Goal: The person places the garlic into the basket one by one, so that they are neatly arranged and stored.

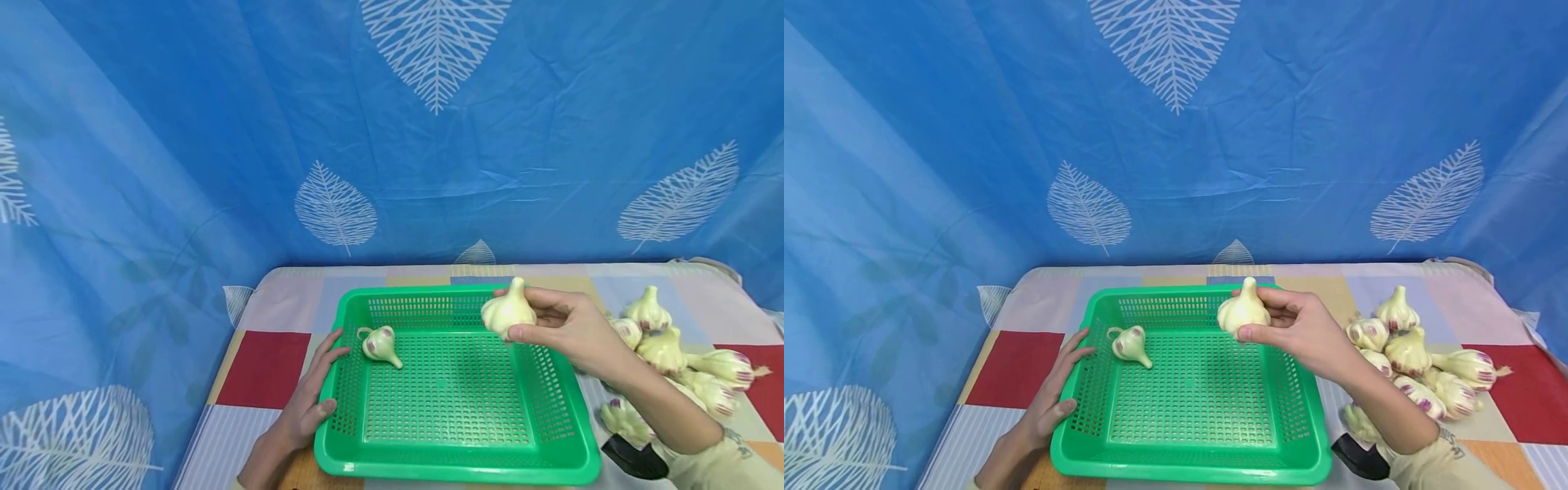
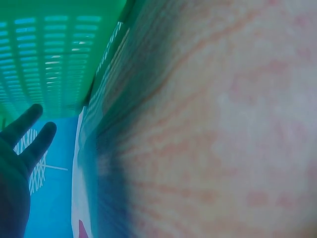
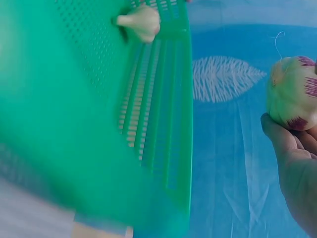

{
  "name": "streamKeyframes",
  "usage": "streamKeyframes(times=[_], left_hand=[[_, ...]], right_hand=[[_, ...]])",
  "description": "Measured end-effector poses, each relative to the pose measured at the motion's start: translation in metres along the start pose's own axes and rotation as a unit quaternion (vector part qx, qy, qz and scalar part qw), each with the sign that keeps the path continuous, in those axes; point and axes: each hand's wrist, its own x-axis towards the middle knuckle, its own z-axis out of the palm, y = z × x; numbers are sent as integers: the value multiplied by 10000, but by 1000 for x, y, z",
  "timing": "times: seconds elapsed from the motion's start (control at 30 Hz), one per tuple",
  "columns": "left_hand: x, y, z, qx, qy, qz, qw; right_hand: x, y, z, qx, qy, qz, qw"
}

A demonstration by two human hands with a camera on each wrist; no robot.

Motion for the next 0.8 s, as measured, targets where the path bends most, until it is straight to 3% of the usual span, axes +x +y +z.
streamKeyframes(times=[0.33,0.6,0.8], left_hand=[[-2,-2,4,-114,1,-96,9999],[-2,-3,3,-30,33,-28,10000],[-2,-4,3,-43,9,-88,10000]], right_hand=[[24,7,26,77,-323,16,9994],[43,16,46,26,-327,376,9988],[61,27,64,-70,-707,327,9969]])
